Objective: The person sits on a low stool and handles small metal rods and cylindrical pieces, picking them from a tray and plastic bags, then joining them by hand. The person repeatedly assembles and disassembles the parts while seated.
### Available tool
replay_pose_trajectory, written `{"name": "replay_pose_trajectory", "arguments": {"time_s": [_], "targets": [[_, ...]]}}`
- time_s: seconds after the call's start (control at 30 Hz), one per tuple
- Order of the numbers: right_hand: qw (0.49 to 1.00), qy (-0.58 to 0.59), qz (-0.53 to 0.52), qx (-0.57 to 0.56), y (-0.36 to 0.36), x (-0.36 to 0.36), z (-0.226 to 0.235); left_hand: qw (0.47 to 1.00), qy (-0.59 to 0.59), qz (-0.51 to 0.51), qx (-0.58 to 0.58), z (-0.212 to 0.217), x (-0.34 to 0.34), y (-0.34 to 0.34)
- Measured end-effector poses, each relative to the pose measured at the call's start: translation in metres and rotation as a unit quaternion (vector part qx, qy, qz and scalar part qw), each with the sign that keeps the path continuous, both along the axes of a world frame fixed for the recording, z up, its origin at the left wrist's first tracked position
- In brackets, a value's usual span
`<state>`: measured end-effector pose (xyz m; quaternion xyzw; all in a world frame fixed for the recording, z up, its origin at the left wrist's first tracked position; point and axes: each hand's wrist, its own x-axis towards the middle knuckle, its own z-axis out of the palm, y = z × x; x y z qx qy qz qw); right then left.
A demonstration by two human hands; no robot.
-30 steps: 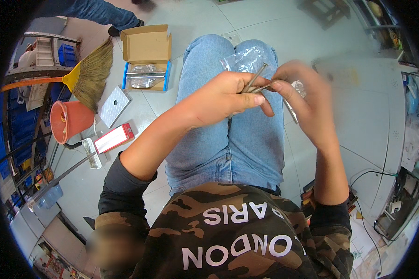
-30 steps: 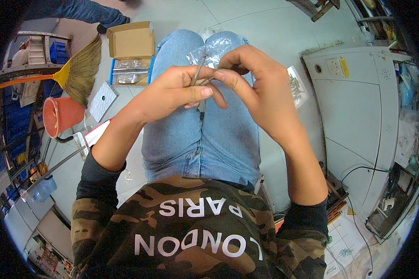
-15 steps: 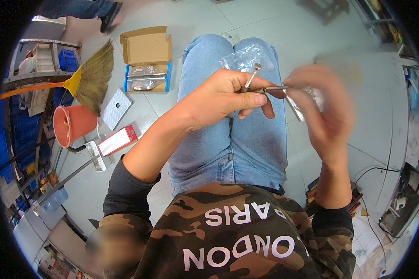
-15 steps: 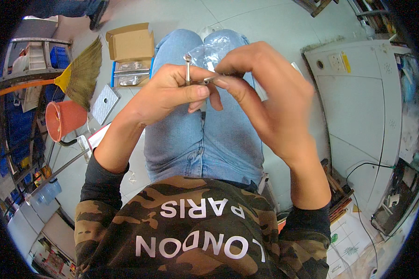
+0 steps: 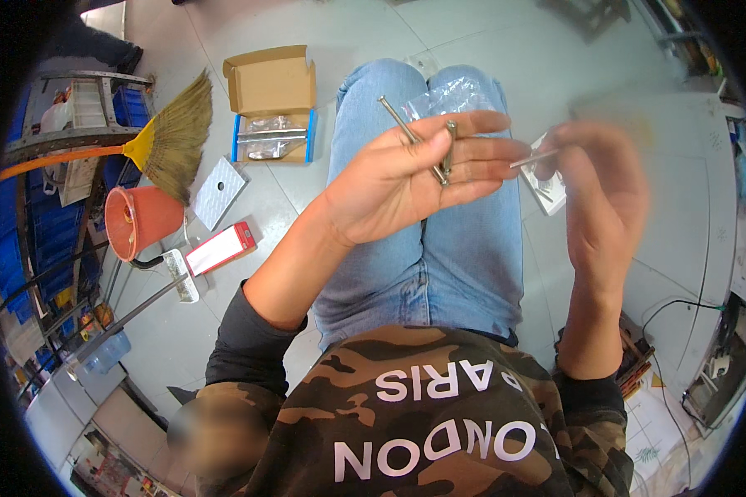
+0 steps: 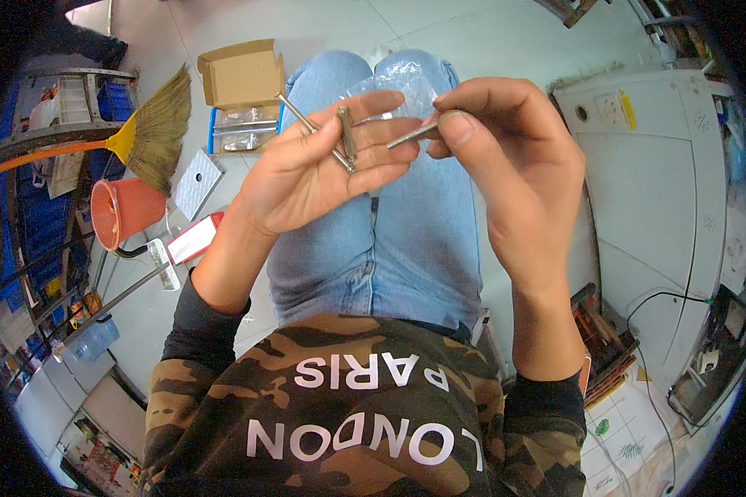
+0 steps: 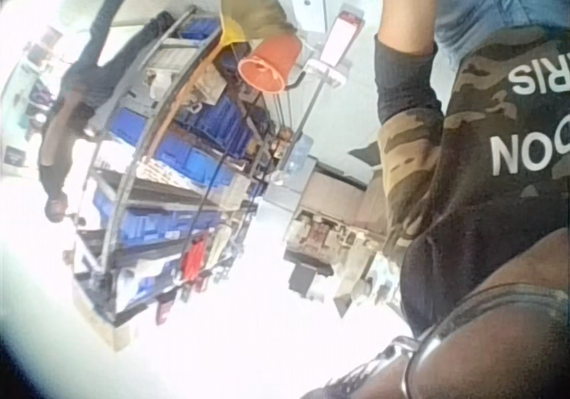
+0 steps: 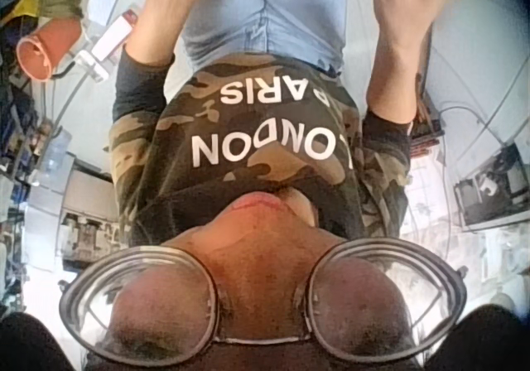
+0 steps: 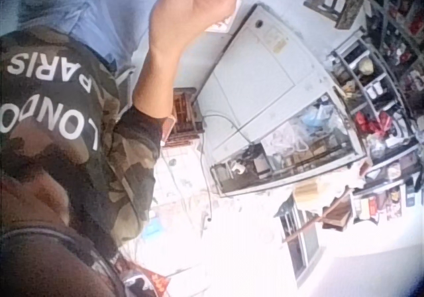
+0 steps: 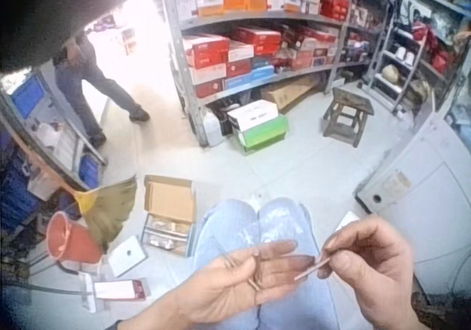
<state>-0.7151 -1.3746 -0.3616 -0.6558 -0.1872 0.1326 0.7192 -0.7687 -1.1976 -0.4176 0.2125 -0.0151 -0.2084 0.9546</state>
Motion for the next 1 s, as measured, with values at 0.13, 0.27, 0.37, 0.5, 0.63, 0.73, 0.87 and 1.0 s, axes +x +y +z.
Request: {"name": "replay_pose_trajectory", "arguments": {"time_s": [0.13,0.27,0.37,0.5,0.63,0.73,0.87,1.0], "targets": [[1.000,0.021,-0.001,0.012,-0.001,-0.001,-0.005,0.992,0.062,0.038,-0.100,-0.003,-0.001,-0.006],[0.999,0.032,-0.004,0.026,-0.001,-0.003,-0.009,0.990,0.055,0.053,-0.121,-0.005,0.000,-0.008],[0.999,0.041,0.004,0.022,-0.001,-0.005,-0.012,0.993,0.034,0.069,-0.088,-0.006,0.000,-0.011],[0.964,0.244,0.036,0.097,-0.004,-0.011,-0.017,0.992,0.013,0.120,-0.033,-0.008,0.001,-0.015],[0.899,0.407,0.067,0.150,0.000,-0.018,-0.032,0.989,-0.012,0.143,0.020,-0.009,0.003,-0.021],[0.899,0.419,0.042,0.124,0.004,-0.025,-0.040,0.987,0.003,0.155,0.040,-0.008,0.001,-0.025],[0.962,0.270,0.027,-0.002,0.005,-0.027,-0.038,0.985,0.014,0.166,0.048,-0.008,-0.001,-0.031],[0.986,0.156,-0.024,-0.054,0.012,-0.031,-0.043,0.990,0.031,0.132,0.043,-0.014,-0.001,-0.039]]}}
